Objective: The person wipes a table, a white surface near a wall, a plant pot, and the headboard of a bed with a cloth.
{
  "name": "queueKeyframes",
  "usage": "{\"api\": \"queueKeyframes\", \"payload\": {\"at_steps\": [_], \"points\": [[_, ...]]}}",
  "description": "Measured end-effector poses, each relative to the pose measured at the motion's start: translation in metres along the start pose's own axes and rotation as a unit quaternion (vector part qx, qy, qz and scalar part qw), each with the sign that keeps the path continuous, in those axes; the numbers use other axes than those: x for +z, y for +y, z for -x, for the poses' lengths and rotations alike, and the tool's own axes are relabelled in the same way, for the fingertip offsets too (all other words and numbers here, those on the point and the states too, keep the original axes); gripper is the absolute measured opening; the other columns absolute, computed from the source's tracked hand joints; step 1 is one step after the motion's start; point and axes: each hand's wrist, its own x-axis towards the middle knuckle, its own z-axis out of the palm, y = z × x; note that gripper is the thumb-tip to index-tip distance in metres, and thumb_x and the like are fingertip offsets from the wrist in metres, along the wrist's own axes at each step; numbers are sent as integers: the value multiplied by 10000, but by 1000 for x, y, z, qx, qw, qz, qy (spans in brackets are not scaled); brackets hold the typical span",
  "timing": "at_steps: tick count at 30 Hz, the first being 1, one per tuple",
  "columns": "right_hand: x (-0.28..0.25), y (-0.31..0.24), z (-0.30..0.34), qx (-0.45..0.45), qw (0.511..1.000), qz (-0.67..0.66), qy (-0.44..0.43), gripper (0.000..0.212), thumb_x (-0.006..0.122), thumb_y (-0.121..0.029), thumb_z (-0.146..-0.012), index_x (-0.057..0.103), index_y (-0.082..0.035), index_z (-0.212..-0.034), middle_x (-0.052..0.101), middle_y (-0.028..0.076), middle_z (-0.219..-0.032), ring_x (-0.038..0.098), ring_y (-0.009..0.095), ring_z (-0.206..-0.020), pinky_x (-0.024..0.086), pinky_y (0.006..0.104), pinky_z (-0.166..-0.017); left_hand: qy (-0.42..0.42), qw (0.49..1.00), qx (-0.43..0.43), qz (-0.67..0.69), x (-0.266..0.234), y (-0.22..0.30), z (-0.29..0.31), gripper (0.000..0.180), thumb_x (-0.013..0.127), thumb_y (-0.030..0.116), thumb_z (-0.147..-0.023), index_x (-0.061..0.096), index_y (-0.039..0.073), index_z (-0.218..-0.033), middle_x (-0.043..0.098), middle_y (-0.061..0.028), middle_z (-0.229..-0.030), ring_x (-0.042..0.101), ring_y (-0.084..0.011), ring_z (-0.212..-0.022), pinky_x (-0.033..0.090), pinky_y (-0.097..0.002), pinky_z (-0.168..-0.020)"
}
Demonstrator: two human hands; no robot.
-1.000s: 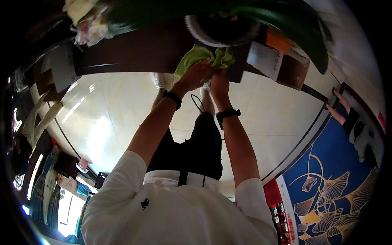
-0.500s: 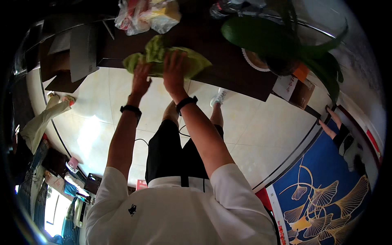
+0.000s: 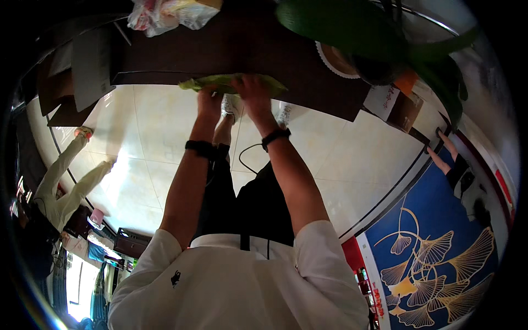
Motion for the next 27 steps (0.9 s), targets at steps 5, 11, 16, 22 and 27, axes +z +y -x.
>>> {"api": "queueKeyframes", "payload": {"at_steps": [5,11,16,22,27], "points": [[-23,114,100,98,993,46,-42,255,577,-120,-825,560,-156,-1078,527,92,-992,584,315,-868,477,456,-683,-151,986,9,73,123,-43,96,159,606,29,-778,583,72,-930,605,-73,-961,592,-206,-905,512,-349,-780],[-66,194,156,114,993,-2,-10,208,542,-92,-863,547,-110,-1070,532,148,-1008,584,375,-847,474,491,-709,-252,950,104,-155,192,-102,141,235,651,143,-890,596,35,-1091,628,-153,-1051,640,-254,-925,528,-365,-788],[-73,235,190,125,991,11,-46,214,526,-63,-854,538,-73,-1068,509,153,-1004,541,345,-943,471,448,-787,-93,928,-347,99,259,-104,175,358,598,293,-950,599,51,-1213,643,-86,-1177,597,-242,-1082,480,-350,-889],[-67,148,103,42,999,13,-22,318,590,63,-728,504,-51,-1012,502,119,-1008,540,322,-955,473,458,-753,-41,936,106,-333,173,-70,115,383,648,338,-878,661,15,-1084,694,-184,-1033,634,-340,-1055,485,-424,-881],[-50,112,86,-43,984,-140,-106,350,534,43,-798,499,-37,-1137,529,186,-1059,558,390,-969,474,491,-777,55,900,74,-426,92,3,111,327,636,281,-873,650,-16,-1010,631,-281,-1059,584,-420,-1053,470,-464,-861]]}}
